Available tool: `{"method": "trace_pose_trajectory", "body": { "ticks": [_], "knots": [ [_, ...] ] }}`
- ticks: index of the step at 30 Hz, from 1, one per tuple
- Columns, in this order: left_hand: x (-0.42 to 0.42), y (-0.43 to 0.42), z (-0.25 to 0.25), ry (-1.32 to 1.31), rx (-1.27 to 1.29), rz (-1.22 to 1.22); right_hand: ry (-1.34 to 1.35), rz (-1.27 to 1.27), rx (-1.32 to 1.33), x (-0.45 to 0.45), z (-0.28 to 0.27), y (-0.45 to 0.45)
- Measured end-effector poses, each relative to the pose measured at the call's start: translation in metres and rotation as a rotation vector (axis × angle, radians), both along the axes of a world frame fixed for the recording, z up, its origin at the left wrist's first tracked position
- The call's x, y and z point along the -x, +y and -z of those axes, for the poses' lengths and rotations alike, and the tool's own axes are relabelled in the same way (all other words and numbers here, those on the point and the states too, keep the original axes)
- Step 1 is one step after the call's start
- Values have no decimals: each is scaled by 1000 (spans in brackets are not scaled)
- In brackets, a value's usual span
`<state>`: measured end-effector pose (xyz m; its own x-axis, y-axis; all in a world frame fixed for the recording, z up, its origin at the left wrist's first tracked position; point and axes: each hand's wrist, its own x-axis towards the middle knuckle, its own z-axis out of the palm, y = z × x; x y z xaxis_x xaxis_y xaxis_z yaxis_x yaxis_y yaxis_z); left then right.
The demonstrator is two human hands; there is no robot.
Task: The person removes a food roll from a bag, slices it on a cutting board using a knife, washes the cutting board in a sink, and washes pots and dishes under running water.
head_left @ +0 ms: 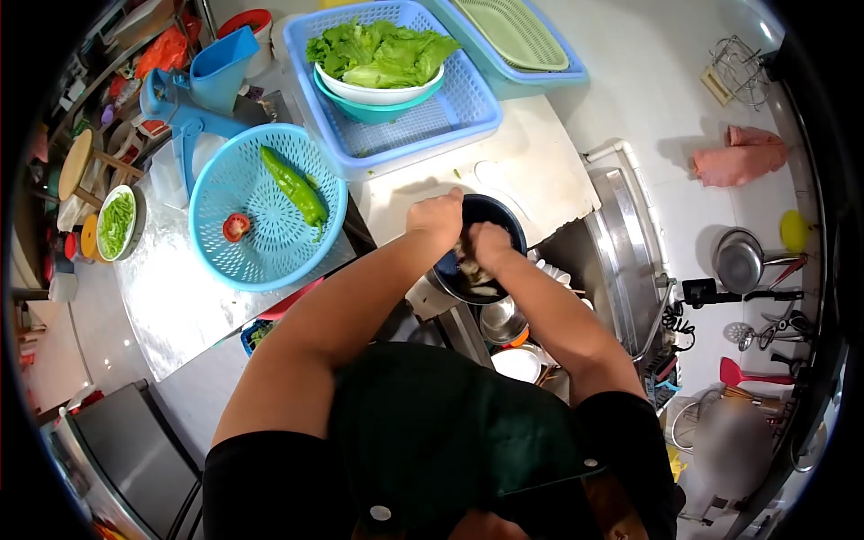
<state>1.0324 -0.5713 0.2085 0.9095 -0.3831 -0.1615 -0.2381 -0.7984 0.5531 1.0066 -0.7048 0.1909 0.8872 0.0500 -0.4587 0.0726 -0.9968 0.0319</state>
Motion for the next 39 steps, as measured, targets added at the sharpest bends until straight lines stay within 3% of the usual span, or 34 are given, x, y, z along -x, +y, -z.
{"method": "trace_pose_trajectory", "body": {
  "ticks": [2,4,5,6,8,11,12,14,15,18,20,21,22,23,28,30,32,34,36,38,39],
  "knots": [
    [-2,-1,1,20,17,-9,-65,40,-100,-3,7,-5],
    [0,-3,2,13,8,-26,37,51,-118,-1,22,2],
    [0,-3,2,1,-5,-55,-26,-25,-316,5,36,8],
    [1,-3,1,4,-7,-45,49,-160,-99,16,49,18],
    [1,-1,-3,-6,-13,-13,52,-266,-104,23,20,27],
    [0,-1,-3,0,-28,0,134,-395,192,10,-14,15],
    [-1,-2,-3,10,-41,-1,85,-255,207,5,-7,8],
    [-4,-3,2,-14,-46,-40,211,-281,227,18,-13,18],
    [-1,-4,4,-28,-47,-79,407,-188,210,20,-14,26],
    [2,-1,-2,2,67,-170,224,18,-143,26,0,30],
    [6,-1,0,-7,104,-234,114,340,-638,16,-10,42],
    [4,1,1,31,151,-234,-35,793,-1248,11,33,40],
    [2,3,2,67,196,-236,-231,1188,-1498,1,37,42],
    [0,3,3,61,177,-219,-239,1185,-1508,0,41,41],
    [-1,1,7,34,149,-236,-136,896,-1424,26,13,35],
    [-1,3,5,-5,112,-241,210,-29,-692,37,-11,10],
    [4,0,-11,68,55,-220,425,-296,-262,29,-49,-4],
    [2,-5,-6,-7,-2,-162,267,-537,426,21,-77,6],
    [2,-5,-9,-3,-29,-100,-112,-759,456,8,-73,-11],
    [0,-3,-6,-43,-46,-87,-157,-753,417,14,-63,-13],
    [1,-2,-6,-45,-48,-79,-67,-629,433,27,-41,-11]
  ]
}}
